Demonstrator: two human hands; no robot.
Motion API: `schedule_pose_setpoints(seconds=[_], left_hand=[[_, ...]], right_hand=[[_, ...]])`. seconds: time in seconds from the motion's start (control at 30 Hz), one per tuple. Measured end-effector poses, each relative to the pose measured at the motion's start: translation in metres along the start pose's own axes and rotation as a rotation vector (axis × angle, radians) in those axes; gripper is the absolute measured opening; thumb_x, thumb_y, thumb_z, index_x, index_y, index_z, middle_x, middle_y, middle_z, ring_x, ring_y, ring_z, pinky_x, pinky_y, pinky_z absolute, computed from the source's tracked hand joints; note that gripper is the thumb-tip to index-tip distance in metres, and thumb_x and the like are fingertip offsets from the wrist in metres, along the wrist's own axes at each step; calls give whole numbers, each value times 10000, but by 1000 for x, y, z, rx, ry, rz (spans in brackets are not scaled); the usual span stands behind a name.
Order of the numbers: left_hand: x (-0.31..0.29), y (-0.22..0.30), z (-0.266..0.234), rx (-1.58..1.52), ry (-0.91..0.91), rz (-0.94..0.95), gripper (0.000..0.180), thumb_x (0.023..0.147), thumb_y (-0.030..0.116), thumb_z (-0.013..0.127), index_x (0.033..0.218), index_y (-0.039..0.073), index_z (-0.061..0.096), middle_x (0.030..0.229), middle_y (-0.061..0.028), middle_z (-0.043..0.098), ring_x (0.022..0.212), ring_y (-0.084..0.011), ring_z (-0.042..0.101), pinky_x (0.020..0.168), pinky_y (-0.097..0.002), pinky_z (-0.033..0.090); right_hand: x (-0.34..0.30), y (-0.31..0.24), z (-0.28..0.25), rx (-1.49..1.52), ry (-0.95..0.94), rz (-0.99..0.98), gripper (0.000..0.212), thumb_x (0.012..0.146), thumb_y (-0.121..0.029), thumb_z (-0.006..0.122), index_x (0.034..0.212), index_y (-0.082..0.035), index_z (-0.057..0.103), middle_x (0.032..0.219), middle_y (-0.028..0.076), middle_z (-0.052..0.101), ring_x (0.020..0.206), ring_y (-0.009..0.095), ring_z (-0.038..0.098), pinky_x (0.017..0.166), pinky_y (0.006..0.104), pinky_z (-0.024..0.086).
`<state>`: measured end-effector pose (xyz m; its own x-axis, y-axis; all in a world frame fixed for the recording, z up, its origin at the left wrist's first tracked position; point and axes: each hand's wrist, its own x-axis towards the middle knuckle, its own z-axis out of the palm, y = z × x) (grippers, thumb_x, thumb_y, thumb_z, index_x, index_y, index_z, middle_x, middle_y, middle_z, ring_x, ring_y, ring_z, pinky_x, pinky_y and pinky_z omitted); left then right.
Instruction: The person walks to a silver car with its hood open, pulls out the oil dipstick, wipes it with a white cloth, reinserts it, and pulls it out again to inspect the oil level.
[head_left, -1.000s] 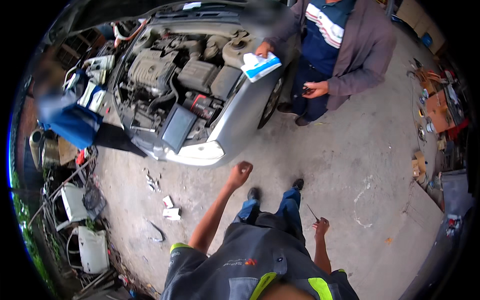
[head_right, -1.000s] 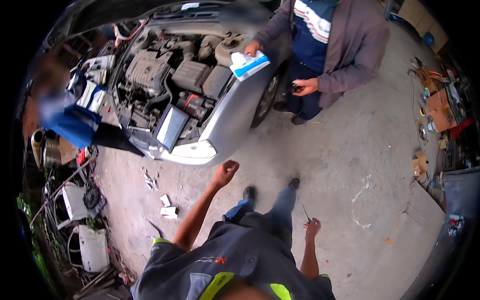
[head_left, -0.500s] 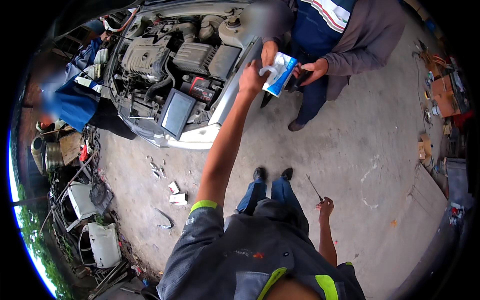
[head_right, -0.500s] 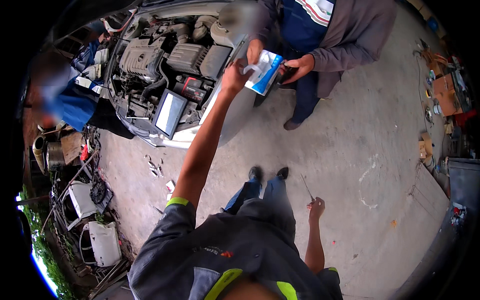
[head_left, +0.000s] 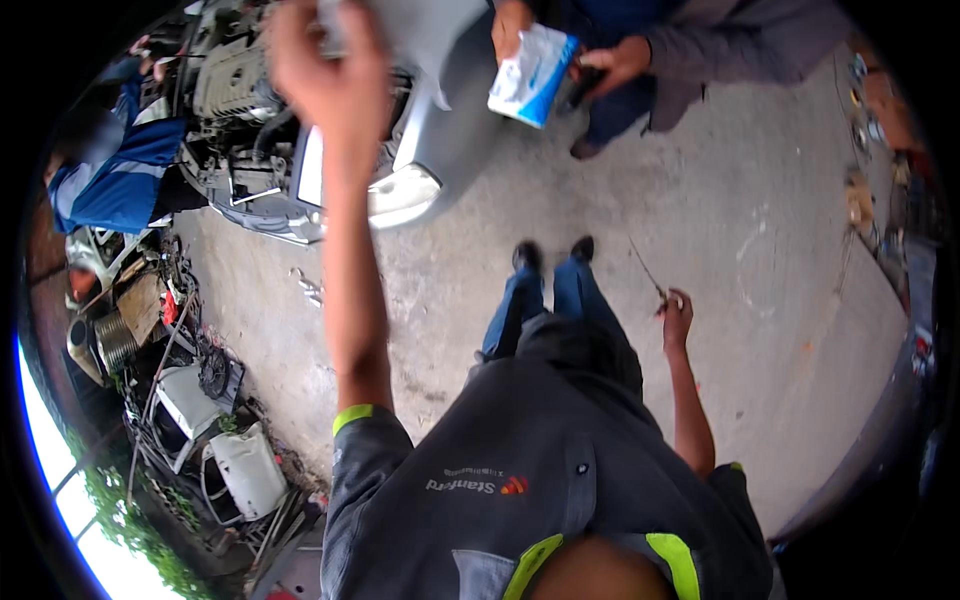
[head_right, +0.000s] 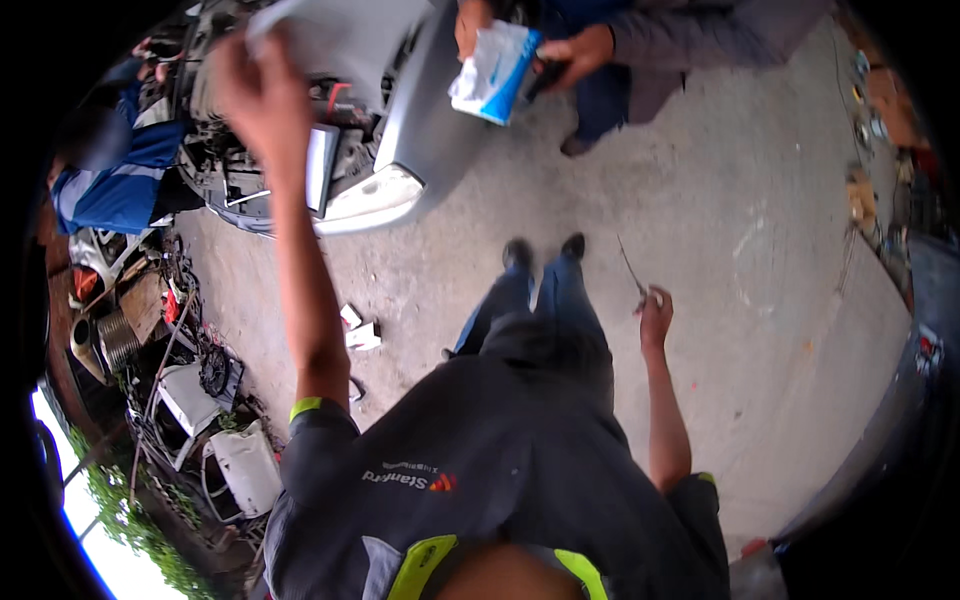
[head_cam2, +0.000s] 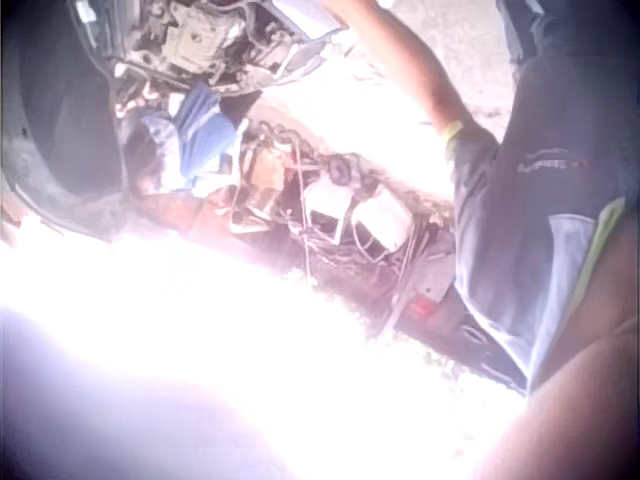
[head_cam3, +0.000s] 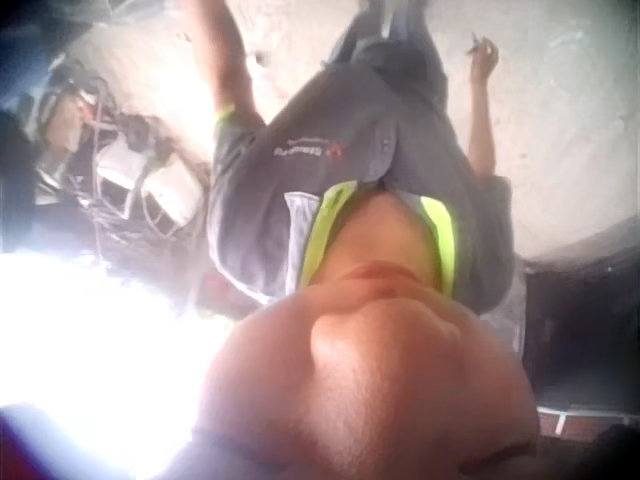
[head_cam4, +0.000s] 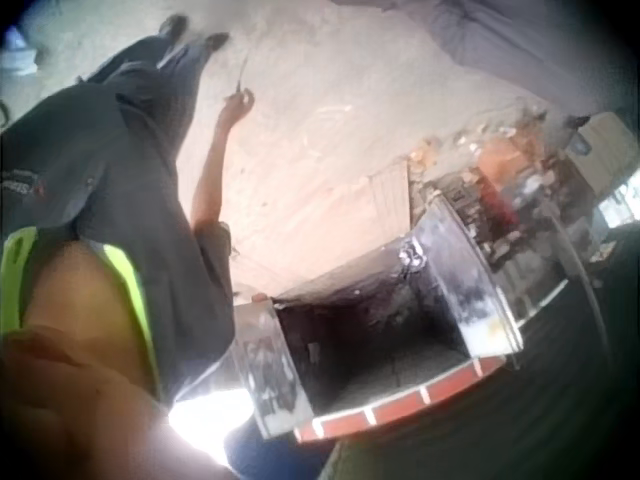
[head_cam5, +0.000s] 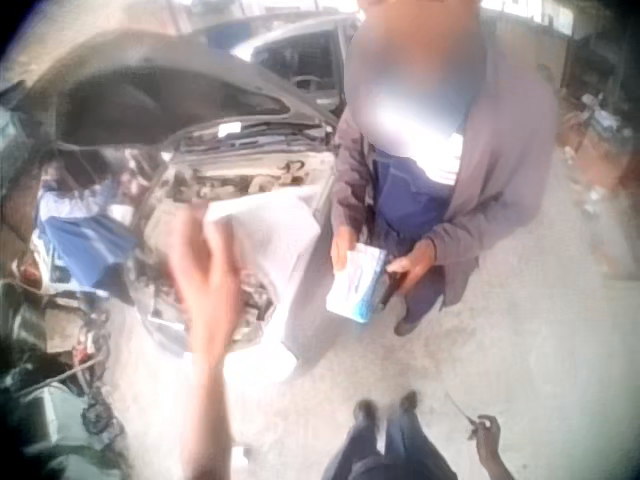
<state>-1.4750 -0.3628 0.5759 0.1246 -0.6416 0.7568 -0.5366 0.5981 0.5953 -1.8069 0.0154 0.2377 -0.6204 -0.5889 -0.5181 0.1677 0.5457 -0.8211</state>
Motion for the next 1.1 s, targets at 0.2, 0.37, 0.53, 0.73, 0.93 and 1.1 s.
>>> schedule_pose_setpoints(seconds=[0.2, 0.37, 0.53, 0.73, 0.93, 1.1], left_hand=[[-152, -35, -136, -216, -360, -407, 379, 905, 231, 448, 1135, -57, 536, 918, -78, 580, 814, -105, 513, 734, -234, 413], [-331, 21, -133, -573, 44, -1483, 123, 836, 138, 526, 838, 17, 549, 823, -34, 572, 743, -86, 506, 646, -229, 414], [-385, 60, -114, -464, 90, -1477, 143, 843, 173, 549, 735, 83, 518, 661, 30, 502, 553, -43, 411, 466, -199, 305], [-373, 107, -138, -1162, 835, -1597, 314, 888, 255, 464, 1022, -22, 523, 999, -108, 595, 926, -206, 572, 871, -319, 436], [-413, 112, -157, -1179, 935, -1383, 278, 874, 150, 521, 1103, -7, 515, 1032, -90, 603, 928, -181, 588, 847, -299, 471], [-418, 82, -181, -1028, 932, -1343, 247, 857, 121, 589, 1067, -4, 555, 984, -55, 612, 900, -145, 582, 803, -268, 451]], right_hand=[[-73, -112, 43, 435, -223, 254, 156, 867, -75, 447, 1002, -48, 521, 566, -42, 290, 500, 78, 292, 577, 277, 362], [-113, -135, 78, 659, -526, 390, 126, 885, -94, 432, 984, -67, 504, 563, -52, 278, 524, 84, 294, 595, 253, 303], [-139, -134, 123, 634, -805, 518, 110, 892, -82, 422, 977, -66, 490, 564, -43, 263, 531, 86, 279, 582, 251, 291], [-164, -125, 121, 380, -1022, 526, 91, 899, -93, 423, 974, -70, 471, 566, -39, 244, 535, 87, 273, 582, 260, 289], [-196, -96, 131, 205, -1122, 367, 86, 905, -96, 419, 970, -45, 445, 592, -35, 275, 541, 84, 283, 580, 274, 303], [-233, -78, 160, 91, -1168, 266, 86, 909, -94, 405, 973, -44, 433, 610, -23, 299, 545, 93, 305, 585, 292, 337]])
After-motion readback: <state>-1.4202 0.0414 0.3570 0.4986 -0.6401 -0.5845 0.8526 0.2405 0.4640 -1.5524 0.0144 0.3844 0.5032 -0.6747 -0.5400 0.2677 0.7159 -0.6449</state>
